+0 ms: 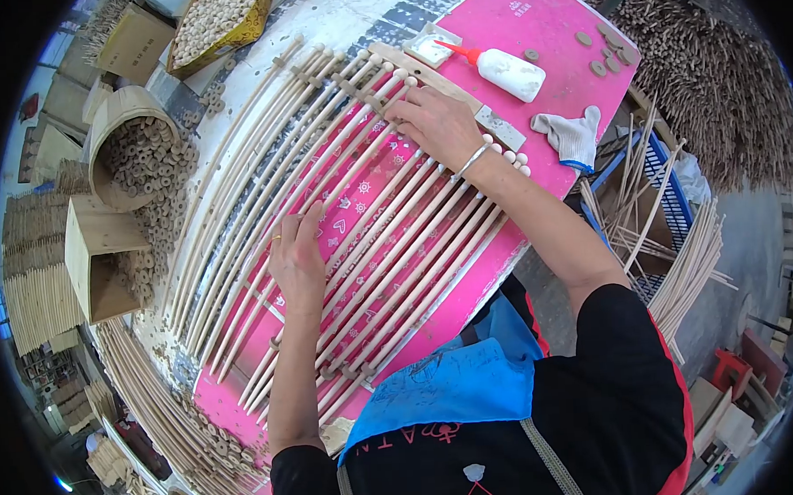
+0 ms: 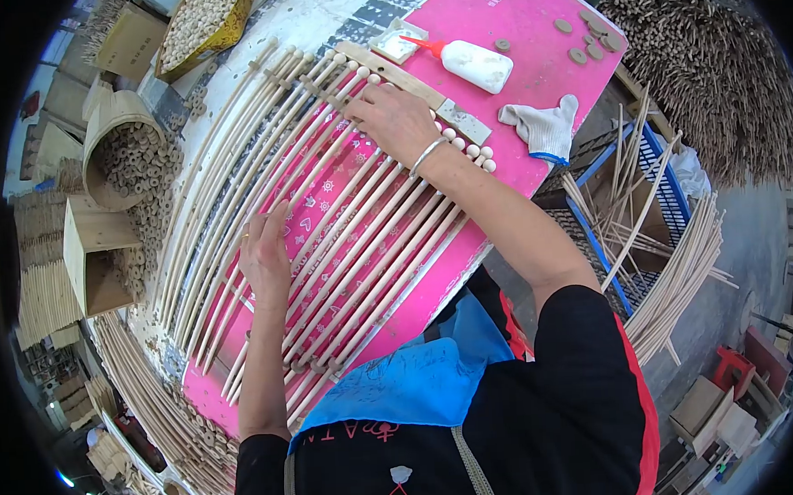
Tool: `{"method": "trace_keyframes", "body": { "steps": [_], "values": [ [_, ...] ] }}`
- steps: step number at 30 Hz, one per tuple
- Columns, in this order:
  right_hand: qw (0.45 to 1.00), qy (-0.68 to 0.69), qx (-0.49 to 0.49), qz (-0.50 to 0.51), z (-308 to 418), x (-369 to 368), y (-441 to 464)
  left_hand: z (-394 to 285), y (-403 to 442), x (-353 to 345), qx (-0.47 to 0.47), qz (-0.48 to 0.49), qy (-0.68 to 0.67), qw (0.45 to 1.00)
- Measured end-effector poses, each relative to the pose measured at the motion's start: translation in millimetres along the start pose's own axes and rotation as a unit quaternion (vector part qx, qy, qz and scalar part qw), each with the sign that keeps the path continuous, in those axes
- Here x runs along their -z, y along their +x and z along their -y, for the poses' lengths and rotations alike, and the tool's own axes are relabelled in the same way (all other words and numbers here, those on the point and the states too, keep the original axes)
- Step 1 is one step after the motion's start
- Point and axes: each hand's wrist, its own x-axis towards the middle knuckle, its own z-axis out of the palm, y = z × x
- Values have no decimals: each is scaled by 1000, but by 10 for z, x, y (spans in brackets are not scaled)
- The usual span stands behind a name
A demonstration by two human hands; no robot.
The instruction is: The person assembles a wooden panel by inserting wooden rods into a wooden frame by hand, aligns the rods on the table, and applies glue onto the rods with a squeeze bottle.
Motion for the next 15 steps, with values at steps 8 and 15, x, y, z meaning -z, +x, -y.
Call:
{"method": "trace_keyframes", "body": {
  "steps": [8,15],
  "values": [
    [999,17,-23,14,-5,-15,28,-1,-12,-25,-6,4,29,1000],
    [998,53,-26,-18,-18,119,-36,-129,-44,169,-23,-22,28,999]
  ]
}}
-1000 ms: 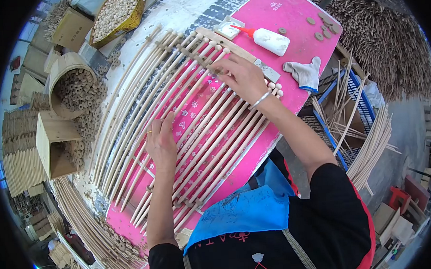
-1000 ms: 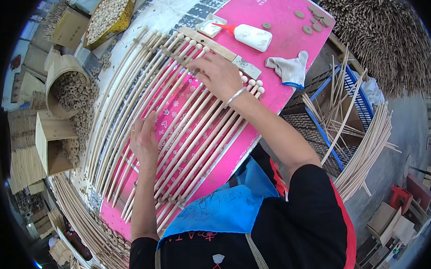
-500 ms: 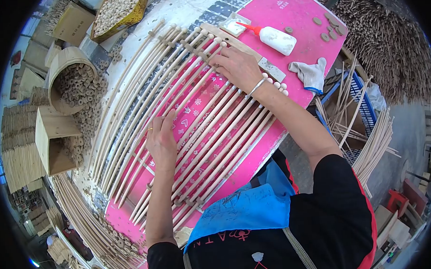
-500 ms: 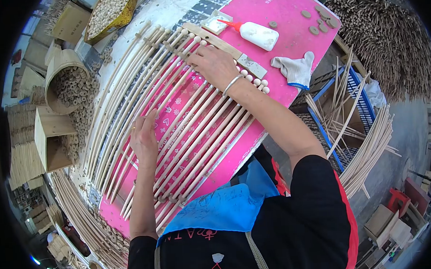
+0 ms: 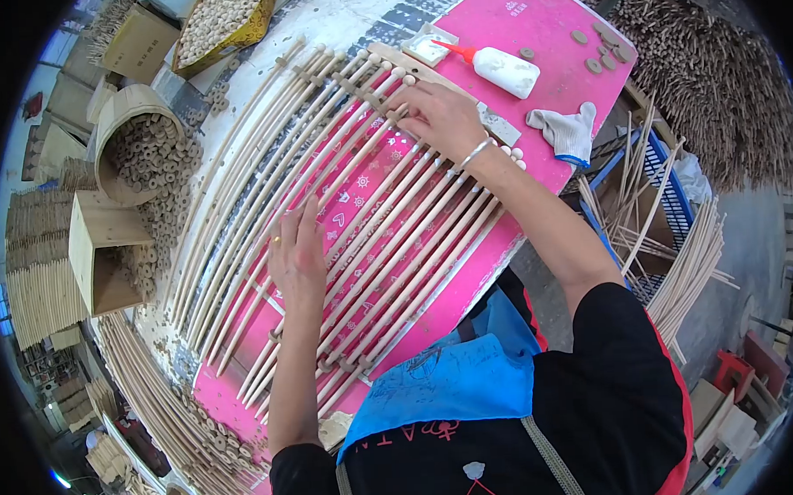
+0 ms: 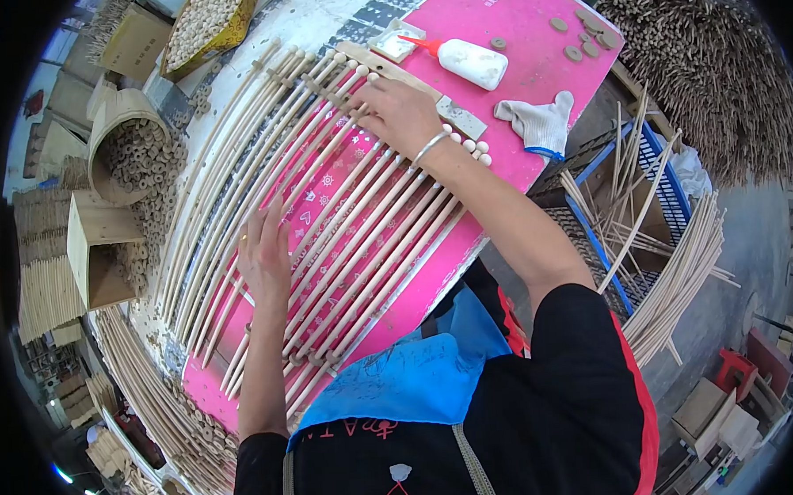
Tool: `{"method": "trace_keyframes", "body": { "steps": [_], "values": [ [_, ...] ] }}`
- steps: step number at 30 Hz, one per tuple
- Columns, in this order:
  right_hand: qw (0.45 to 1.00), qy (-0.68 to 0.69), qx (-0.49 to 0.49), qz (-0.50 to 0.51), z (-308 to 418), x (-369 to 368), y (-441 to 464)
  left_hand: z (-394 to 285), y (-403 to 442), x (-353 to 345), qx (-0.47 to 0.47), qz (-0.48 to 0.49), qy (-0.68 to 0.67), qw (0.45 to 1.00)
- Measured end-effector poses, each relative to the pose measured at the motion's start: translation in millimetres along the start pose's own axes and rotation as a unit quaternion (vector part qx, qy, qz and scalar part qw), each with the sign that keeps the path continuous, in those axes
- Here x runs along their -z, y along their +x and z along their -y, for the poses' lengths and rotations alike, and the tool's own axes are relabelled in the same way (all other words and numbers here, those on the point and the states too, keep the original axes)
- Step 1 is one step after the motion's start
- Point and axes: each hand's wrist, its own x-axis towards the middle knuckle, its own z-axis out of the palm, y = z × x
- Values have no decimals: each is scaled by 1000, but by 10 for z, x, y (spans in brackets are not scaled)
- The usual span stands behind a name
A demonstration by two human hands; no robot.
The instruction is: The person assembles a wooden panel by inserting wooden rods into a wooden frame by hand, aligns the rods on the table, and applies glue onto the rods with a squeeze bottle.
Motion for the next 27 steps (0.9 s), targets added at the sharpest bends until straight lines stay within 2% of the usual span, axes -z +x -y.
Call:
{"method": "trace_keyframes", "body": {
  "steps": [2,4,6,8,12,13,15,16,18,21,24,25,27],
  "values": [
    [989,104,-99,-27,96,224,-83,44,-175,179,10,31,-35,999],
    [979,155,-121,-45,210,394,-271,67,-298,374,27,88,-89,992],
    [958,222,-178,-30,324,444,-498,146,-423,397,34,105,-100,989],
    [956,251,-151,5,471,411,-700,199,-528,346,45,125,-112,985],
    [939,301,-148,73,836,329,-901,148,-558,375,49,94,-139,985],
    [913,347,-181,115,932,305,-925,85,-538,474,46,88,-122,987],
    [791,503,-300,177,1118,315,-929,-52,-512,708,42,83,-94,991],
    [734,564,-325,194,1115,250,-910,-113,-519,788,44,81,-92,991],
    [658,647,-358,143,1224,151,-904,-187,-560,921,17,57,-88,994],
    [645,664,-363,106,1279,131,-878,-126,-676,1178,13,61,-88,994],
    [656,666,-351,55,1119,254,-819,31,-844,1526,66,75,-28,995],
    [658,664,-350,52,1062,326,-794,61,-894,1622,101,85,-44,990],
    [664,664,-338,55,1021,361,-754,254,-1087,1685,237,146,-193,941]
  ]
}}
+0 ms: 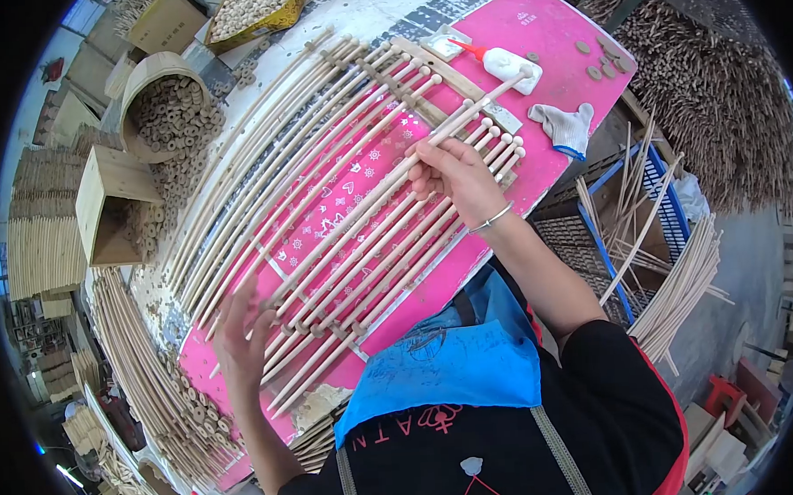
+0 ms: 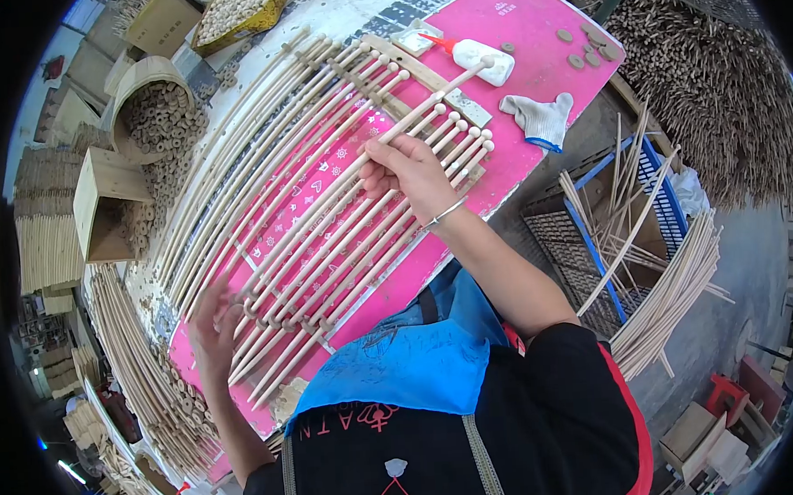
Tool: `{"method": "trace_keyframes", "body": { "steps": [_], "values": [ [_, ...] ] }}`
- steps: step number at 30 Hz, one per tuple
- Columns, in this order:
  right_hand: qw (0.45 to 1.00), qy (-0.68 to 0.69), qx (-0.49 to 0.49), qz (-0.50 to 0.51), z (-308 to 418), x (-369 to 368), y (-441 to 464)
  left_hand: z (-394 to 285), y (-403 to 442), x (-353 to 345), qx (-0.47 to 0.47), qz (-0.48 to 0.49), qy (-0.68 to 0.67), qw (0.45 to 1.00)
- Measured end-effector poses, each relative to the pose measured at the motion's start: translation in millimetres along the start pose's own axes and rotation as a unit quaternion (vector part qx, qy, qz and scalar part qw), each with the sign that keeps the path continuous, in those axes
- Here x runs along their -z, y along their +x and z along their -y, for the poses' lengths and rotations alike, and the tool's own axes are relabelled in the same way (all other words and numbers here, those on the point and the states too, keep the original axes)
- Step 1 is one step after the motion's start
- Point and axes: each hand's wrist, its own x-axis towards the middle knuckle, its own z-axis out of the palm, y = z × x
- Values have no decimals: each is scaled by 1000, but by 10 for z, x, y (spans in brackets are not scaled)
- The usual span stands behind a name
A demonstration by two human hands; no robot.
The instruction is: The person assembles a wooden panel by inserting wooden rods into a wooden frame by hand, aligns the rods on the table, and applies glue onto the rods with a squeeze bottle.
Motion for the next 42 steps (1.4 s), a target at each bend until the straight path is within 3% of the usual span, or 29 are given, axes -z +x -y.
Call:
{"method": "trace_keyframes", "body": {
  "steps": [5,8,13,16,19,20,29,35,37,39,42],
  "values": [
    [1000,-26,-7,-14,-26,-160,-31,165,-21,-47,-6,37,-60,998],
    [996,-6,-47,76,-347,-522,-133,-46,183,-378,-33,3,-163,986],
    [998,-3,-33,62,-610,-832,-271,-604,495,-849,-122,-50,-88,987],
    [996,-58,-28,64,-417,-601,-246,-610,465,-809,-55,18,-189,980],
    [984,-85,-64,144,-367,-673,-346,-600,436,-835,-45,36,-206,977],
    [982,-20,-83,171,-538,-637,-311,-599,429,-834,-41,41,-220,974],
    [998,-21,24,49,-115,-240,-67,-250,268,-686,19,65,-275,959],
    [995,-93,7,-16,-146,-107,31,-230,241,-660,29,52,-258,964],
    [993,-120,-13,-9,-95,-108,3,-198,250,-677,-7,28,-236,971],
    [997,-24,5,76,-16,-119,-42,-184,268,-661,-1,29,-240,970],
    [997,-19,-8,73,-47,-58,-26,-169,288,-686,-3,23,-248,969]
  ]
}}
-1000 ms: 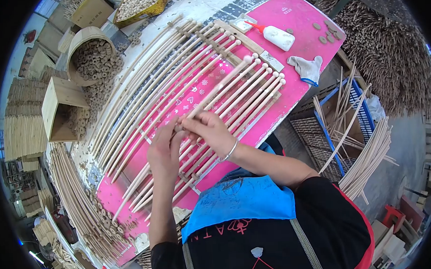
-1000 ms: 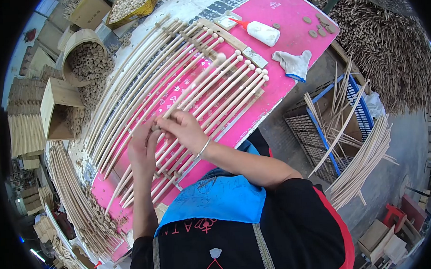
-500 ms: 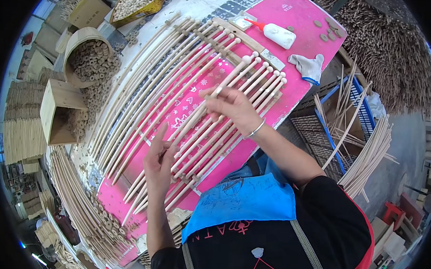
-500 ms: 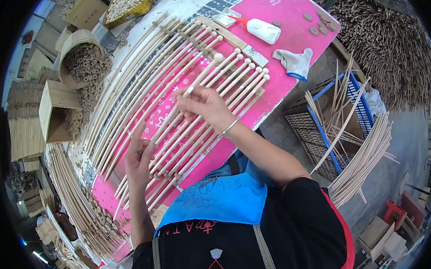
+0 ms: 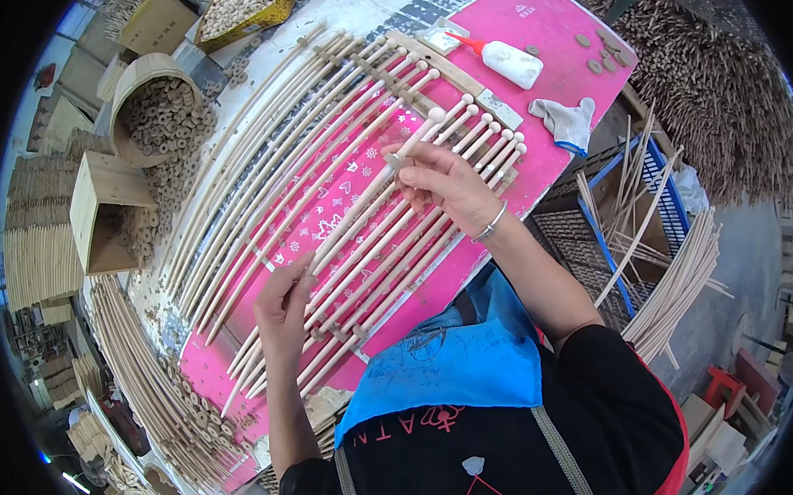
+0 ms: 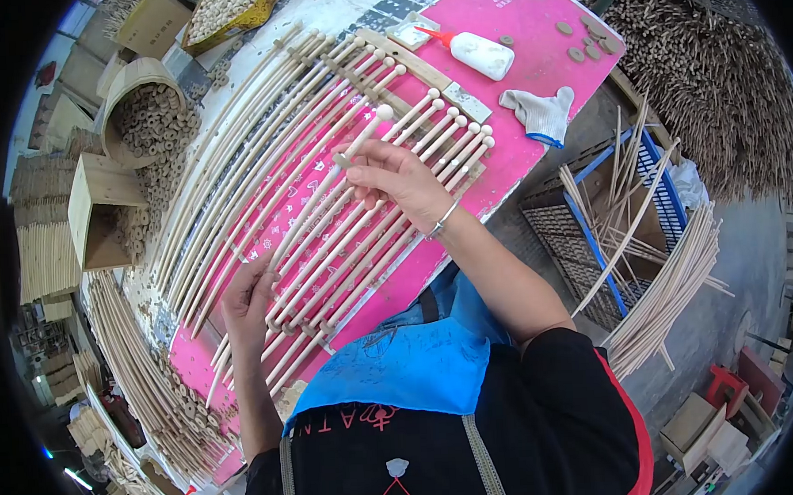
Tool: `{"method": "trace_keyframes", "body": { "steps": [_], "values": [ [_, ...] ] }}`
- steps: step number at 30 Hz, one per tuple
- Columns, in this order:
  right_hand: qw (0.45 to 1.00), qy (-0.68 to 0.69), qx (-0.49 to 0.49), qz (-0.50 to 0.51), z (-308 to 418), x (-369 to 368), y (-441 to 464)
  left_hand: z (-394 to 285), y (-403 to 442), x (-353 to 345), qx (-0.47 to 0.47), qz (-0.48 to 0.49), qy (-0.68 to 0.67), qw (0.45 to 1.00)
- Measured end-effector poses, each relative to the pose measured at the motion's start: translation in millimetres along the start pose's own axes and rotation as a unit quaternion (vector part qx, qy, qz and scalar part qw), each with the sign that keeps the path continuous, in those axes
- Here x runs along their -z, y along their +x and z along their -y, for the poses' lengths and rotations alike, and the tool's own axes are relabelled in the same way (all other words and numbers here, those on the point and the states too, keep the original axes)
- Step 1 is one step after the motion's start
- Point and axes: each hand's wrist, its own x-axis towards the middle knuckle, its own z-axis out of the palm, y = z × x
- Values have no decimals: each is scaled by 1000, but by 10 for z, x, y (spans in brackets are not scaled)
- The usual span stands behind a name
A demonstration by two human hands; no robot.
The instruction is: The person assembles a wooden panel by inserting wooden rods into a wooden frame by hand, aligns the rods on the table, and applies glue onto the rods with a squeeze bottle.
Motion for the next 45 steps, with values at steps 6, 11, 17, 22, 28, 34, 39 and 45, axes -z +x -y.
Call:
{"method": "trace_keyframes", "body": {
  "steps": [6,11,17,22,28,34,39,45],
  "values": [
    [991,-109,-41,-74,22,61,13,-9,45,-9,-7,0,14,1000],
    [999,27,-8,-19,39,51,19,40,93,-12,2,3,3,1000],
    [997,-56,-31,-44,-64,203,82,63,138,-5,-5,4,38,999],
    [999,-31,-10,-38,-24,142,98,4,206,5,-4,12,57,998],
    [996,-45,-15,-77,-49,170,192,68,314,-50,-18,8,42,999],
    [981,-125,-28,-147,20,235,242,52,491,-170,-65,5,104,992],
    [956,-195,30,-217,102,397,223,90,773,-409,-167,-35,181,969],
    [959,-184,58,-207,161,483,66,230,1107,-699,-195,-71,273,939]
  ]
}}
